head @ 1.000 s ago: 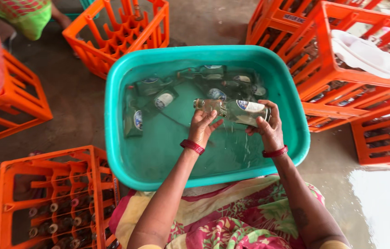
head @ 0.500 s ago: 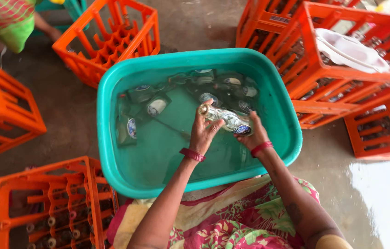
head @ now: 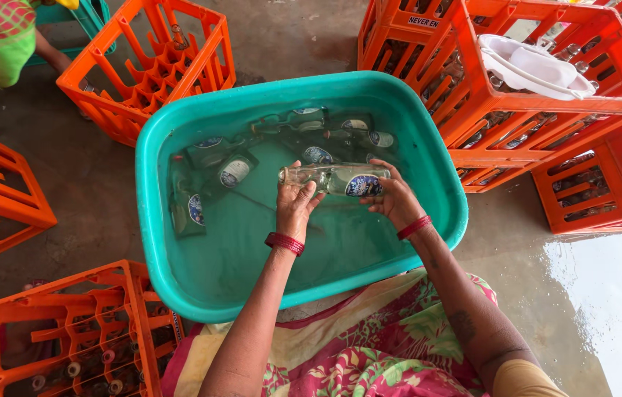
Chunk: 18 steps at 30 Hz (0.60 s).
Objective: The person washes glass bottles by hand in a turquoise tub filled with water. They repeatedly submerge, rinse, and shake the bottles, then place them into an orange crate.
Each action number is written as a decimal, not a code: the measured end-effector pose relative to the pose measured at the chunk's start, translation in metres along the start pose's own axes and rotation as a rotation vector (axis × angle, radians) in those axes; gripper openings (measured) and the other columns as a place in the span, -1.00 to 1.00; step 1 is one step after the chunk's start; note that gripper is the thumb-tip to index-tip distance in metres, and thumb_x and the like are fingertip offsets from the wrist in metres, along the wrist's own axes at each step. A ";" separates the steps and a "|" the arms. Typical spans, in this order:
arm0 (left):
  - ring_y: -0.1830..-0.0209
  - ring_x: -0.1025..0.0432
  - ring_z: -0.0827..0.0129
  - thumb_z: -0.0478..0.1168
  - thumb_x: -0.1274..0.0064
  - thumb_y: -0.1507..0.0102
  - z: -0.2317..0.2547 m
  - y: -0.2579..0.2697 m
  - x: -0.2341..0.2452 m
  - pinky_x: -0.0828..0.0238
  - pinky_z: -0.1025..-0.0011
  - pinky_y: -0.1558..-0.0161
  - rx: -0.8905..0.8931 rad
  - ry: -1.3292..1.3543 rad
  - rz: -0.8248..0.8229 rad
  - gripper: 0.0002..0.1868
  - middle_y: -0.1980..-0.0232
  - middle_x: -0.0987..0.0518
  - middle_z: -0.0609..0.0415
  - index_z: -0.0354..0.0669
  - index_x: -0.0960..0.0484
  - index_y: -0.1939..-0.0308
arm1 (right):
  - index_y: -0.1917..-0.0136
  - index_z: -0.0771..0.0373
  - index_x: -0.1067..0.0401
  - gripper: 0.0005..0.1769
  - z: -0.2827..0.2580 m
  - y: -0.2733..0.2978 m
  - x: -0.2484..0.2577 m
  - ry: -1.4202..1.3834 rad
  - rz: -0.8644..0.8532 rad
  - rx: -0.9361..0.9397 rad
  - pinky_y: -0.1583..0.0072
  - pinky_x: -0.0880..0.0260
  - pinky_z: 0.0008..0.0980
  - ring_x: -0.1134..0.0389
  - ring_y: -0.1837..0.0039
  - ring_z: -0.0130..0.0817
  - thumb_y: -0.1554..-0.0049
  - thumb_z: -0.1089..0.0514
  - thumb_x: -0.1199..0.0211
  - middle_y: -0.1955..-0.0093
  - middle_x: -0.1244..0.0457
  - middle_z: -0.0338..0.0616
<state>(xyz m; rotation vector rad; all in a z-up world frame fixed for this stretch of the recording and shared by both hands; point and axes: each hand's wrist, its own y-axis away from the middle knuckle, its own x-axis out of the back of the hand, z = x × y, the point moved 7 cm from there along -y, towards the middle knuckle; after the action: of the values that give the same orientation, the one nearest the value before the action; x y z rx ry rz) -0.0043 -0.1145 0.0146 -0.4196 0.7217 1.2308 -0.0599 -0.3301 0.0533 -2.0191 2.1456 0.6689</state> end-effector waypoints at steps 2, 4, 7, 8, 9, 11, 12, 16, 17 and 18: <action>-0.28 -0.39 0.38 -0.17 -0.21 -0.26 -0.003 -0.001 -0.001 -0.54 0.26 -0.15 0.011 0.053 0.003 -0.26 -0.31 -0.45 0.06 -0.01 -0.20 -0.47 | -0.54 0.05 -0.09 -0.35 -0.008 0.003 -0.001 0.103 0.058 0.036 0.17 -0.48 -0.47 -0.46 0.14 -0.35 -0.23 -0.02 -0.12 -0.14 -0.31 -0.02; -0.27 -0.39 0.38 -0.15 -0.22 -0.26 -0.007 -0.001 -0.001 -0.55 0.23 -0.15 0.029 0.085 0.014 -0.27 -0.30 -0.46 0.05 -0.03 -0.22 -0.44 | -0.52 0.10 -0.13 -0.37 -0.014 0.005 -0.001 0.157 0.115 0.076 0.18 -0.47 -0.47 -0.41 0.19 -0.41 -0.25 -0.04 -0.14 -0.10 -0.31 -0.04; -0.22 -0.40 0.36 -0.11 -0.24 -0.25 -0.012 0.000 0.000 -0.54 0.23 -0.15 0.058 0.097 0.029 -0.28 -0.29 -0.45 0.06 -0.05 -0.24 -0.41 | -0.49 0.16 -0.17 -0.38 -0.020 0.008 -0.003 0.215 0.146 0.122 0.18 -0.45 -0.49 -0.38 0.22 -0.47 -0.25 -0.06 -0.17 -0.05 -0.31 -0.05; -0.21 -0.40 0.36 -0.09 -0.25 -0.24 -0.013 0.000 -0.001 -0.54 0.23 -0.15 0.060 0.100 0.022 -0.28 -0.29 -0.45 0.06 -0.06 -0.25 -0.41 | -0.48 0.17 -0.18 -0.39 -0.022 0.009 -0.004 0.231 0.150 0.137 0.18 -0.44 -0.50 -0.37 0.23 -0.49 -0.25 -0.06 -0.18 -0.03 -0.31 -0.05; -0.21 -0.40 0.36 -0.08 -0.26 -0.24 -0.014 0.000 -0.001 -0.55 0.23 -0.16 0.062 0.102 0.016 -0.28 -0.28 -0.45 0.06 -0.07 -0.26 -0.40 | -0.48 0.18 -0.19 -0.39 -0.023 0.010 -0.005 0.241 0.154 0.146 0.18 -0.43 -0.51 -0.36 0.23 -0.50 -0.25 -0.07 -0.18 -0.02 -0.31 -0.06; -0.20 -0.41 0.34 -0.06 -0.27 -0.23 -0.013 0.000 -0.002 -0.55 0.23 -0.15 0.061 0.099 0.013 -0.29 -0.27 -0.45 0.05 -0.08 -0.27 -0.37 | -0.47 0.19 -0.20 -0.39 -0.027 0.013 -0.007 0.260 0.165 0.166 0.18 -0.43 -0.52 -0.36 0.23 -0.52 -0.25 -0.08 -0.18 -0.01 -0.31 -0.09; -0.20 -0.42 0.33 -0.06 -0.27 -0.23 -0.012 0.000 -0.002 -0.56 0.23 -0.15 0.061 0.099 0.012 -0.29 -0.27 -0.46 0.05 -0.08 -0.27 -0.35 | -0.46 0.18 -0.20 -0.40 -0.028 0.013 -0.007 0.266 0.173 0.167 0.18 -0.43 -0.53 -0.35 0.23 -0.52 -0.25 -0.08 -0.18 -0.01 -0.31 -0.09; -0.19 -0.43 0.33 -0.05 -0.27 -0.22 -0.010 0.000 -0.005 -0.56 0.22 -0.17 0.064 0.106 0.001 -0.30 -0.27 -0.46 0.03 -0.09 -0.28 -0.35 | -0.43 0.18 -0.22 -0.42 -0.032 0.015 -0.011 0.288 0.193 0.177 0.18 -0.42 -0.54 -0.34 0.23 -0.53 -0.24 -0.09 -0.17 -0.01 -0.31 -0.09; -0.19 -0.43 0.34 -0.06 -0.28 -0.22 -0.010 0.000 -0.005 -0.56 0.22 -0.17 0.063 0.110 0.002 -0.30 -0.27 -0.46 0.04 -0.09 -0.28 -0.34 | -0.42 0.18 -0.22 -0.42 -0.032 0.016 -0.011 0.293 0.195 0.181 0.18 -0.42 -0.54 -0.34 0.24 -0.53 -0.24 -0.09 -0.17 -0.01 -0.31 -0.09; -0.19 -0.43 0.34 -0.06 -0.28 -0.21 -0.010 0.000 -0.005 -0.56 0.22 -0.17 0.061 0.115 0.002 -0.30 -0.27 -0.46 0.05 -0.09 -0.28 -0.34 | -0.41 0.19 -0.23 -0.43 -0.033 0.016 -0.012 0.299 0.196 0.192 0.19 -0.41 -0.54 -0.33 0.24 -0.53 -0.24 -0.10 -0.17 -0.01 -0.31 -0.10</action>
<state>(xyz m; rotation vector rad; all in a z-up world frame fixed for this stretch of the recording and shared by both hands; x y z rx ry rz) -0.0078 -0.1246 0.0107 -0.4415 0.8558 1.1905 -0.0676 -0.3320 0.0916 -1.9257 2.4860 0.1754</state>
